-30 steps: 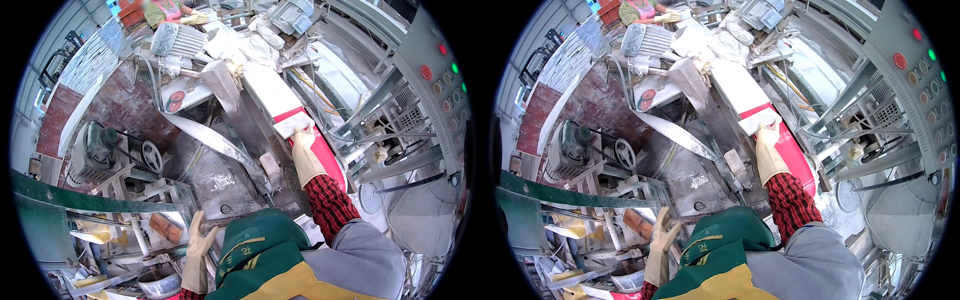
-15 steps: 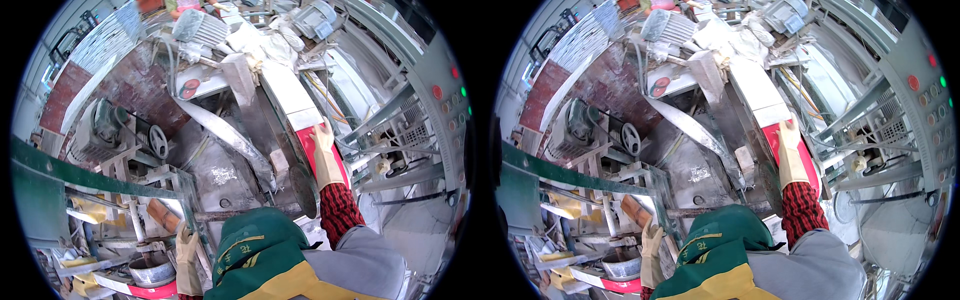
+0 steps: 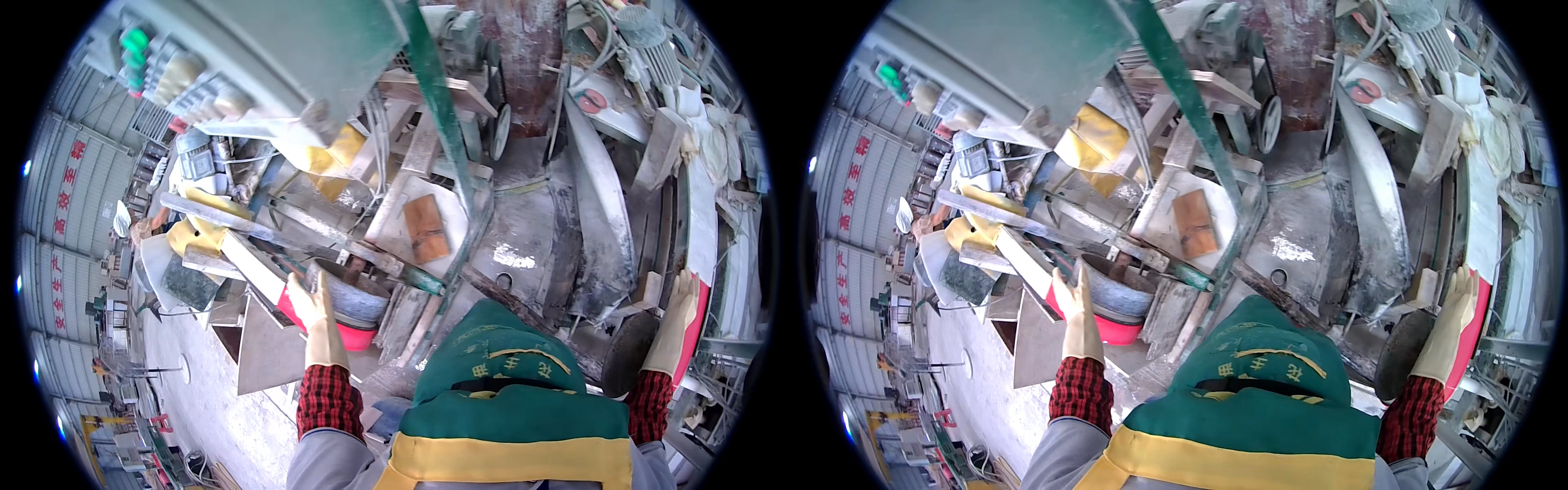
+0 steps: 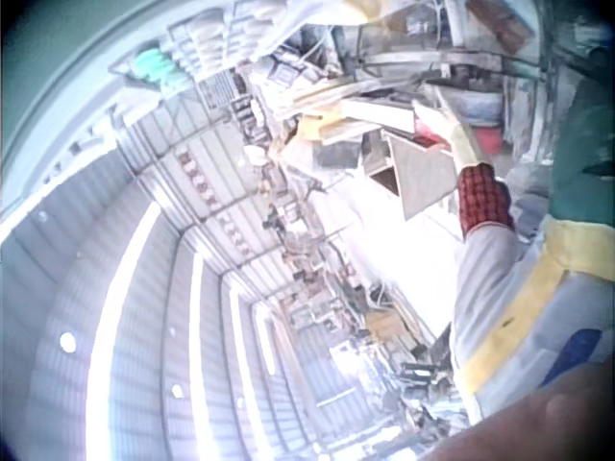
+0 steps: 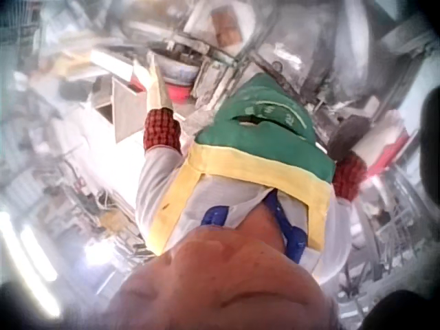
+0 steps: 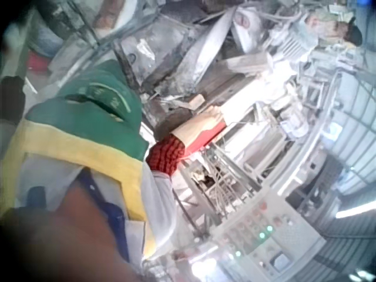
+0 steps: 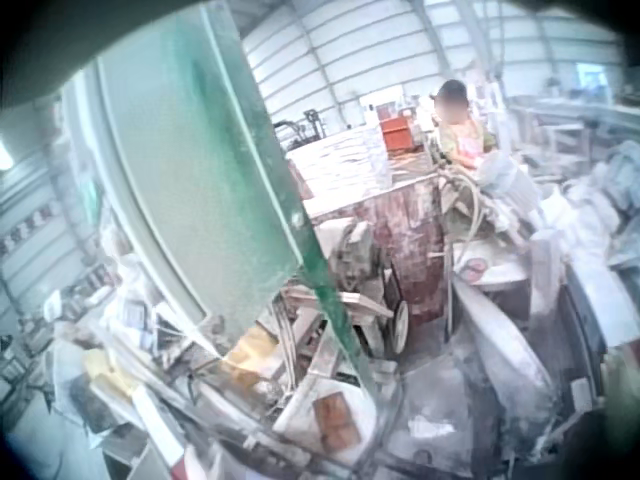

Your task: The person repeatedly picks up white rectangular sheets from a pile and places them onto a moving conveyor belt. The sheets travel along the belt and are fed into a processing machine. The person continues this cycle of picking and placing sheets for the duration of the clip.

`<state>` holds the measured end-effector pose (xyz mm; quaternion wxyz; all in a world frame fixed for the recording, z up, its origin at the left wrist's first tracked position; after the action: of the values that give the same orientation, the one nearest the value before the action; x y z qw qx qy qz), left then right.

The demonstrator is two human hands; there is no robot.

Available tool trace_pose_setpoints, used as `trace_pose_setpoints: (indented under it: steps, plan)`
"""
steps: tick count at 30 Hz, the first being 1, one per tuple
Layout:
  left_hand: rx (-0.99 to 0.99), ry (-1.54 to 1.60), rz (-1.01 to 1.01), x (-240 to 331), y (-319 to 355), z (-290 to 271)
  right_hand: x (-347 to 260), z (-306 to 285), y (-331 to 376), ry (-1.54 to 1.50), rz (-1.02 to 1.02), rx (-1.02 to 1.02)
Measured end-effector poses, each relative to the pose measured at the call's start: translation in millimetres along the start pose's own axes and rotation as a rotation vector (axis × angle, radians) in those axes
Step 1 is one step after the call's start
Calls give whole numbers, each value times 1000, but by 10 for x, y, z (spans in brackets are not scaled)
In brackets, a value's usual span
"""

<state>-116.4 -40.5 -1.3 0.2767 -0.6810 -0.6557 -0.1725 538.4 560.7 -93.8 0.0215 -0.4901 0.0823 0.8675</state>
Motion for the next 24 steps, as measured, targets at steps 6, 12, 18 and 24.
trace_pose_setpoints:
  steps: [6,12,18,24]
  plan:
    - [-39,-102,-140,-1089,-932,-379,804,424,673,57,181,-155]
    - [-284,119,-160,-1296,-1104,-254,1209,990,1186,-604,418,-619]
    - [148,-226,102,-697,-540,-398,952,1169,1600,107,316,-65]
    - [85,61,304,37,412,-84,1292,1276,1822,171,477,-153]
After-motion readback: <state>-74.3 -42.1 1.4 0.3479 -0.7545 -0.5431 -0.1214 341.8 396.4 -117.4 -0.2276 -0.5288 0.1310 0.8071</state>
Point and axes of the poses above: each hand's wrist, its own y-axis away from the middle knuckle, its own z-axis out of the palm, x = y × z, the point moved 5 cm from there along -y, towards the middle knuckle, and after that the axes turned 5 degrees about -x, right-handed, at the moved point
